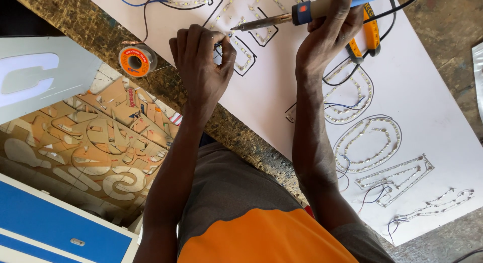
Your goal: Soldering wires to LED strips on a sign template to create an illuminated sign
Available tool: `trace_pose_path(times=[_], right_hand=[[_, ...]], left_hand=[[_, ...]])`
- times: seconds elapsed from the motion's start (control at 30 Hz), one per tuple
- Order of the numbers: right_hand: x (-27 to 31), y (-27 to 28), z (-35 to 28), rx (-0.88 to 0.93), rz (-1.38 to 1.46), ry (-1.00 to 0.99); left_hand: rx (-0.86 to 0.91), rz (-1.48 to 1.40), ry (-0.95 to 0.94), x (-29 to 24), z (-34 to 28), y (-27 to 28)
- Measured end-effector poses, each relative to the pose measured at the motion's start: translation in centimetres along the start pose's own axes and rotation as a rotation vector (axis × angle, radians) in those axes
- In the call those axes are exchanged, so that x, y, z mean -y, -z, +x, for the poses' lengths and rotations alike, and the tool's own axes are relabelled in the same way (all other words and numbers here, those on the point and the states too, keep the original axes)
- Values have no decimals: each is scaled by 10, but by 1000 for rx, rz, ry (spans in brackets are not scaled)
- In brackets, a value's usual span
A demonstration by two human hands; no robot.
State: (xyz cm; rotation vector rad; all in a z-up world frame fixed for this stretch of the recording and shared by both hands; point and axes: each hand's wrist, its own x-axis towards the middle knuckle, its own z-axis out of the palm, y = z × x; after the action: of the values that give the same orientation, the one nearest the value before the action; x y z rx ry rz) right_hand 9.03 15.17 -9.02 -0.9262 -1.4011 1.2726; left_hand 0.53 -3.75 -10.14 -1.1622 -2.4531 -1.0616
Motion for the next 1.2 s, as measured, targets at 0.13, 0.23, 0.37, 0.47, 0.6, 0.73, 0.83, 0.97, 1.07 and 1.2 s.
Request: trace_pose_path(times=[0.13, 0.23, 0.37, 0.47, 0.6, 0.73, 0.83, 0.97, 1.07, 1.2], right_hand=[[-6, 3, 2, -11, 7, 25], [-6, 3, 3, -19, 10, 32], [-10, 4, 4, -40, 49, 8], [-8, 3, 3, -52, 55, -33], [3, 0, 3, -19, 39, -20], [6, -1, 4, -8, 12, -30], [5, 0, 4, -21, 28, -33], [12, -1, 4, -19, 27, -78], [11, -2, 5, -24, 42, -79], [4, 16, 27, -4, 236, -94]], left_hand=[[-4, 1, -8, 0, 1, 0], [-6, -3, -7, -1, 2, 0], [-8, 4, -12, -1, 2, 1], [-11, 8, -11, 0, 2, -1], [-8, 5, -13, -2, 3, 1], [3, 11, 2, -1, 2, 0], [-1, 9, -3, -2, 3, 1], [3, 12, 1, 0, 1, -2], [4, 7, 0, -6, 6, 4], [1, 5, 13, -1, 2, 1]])
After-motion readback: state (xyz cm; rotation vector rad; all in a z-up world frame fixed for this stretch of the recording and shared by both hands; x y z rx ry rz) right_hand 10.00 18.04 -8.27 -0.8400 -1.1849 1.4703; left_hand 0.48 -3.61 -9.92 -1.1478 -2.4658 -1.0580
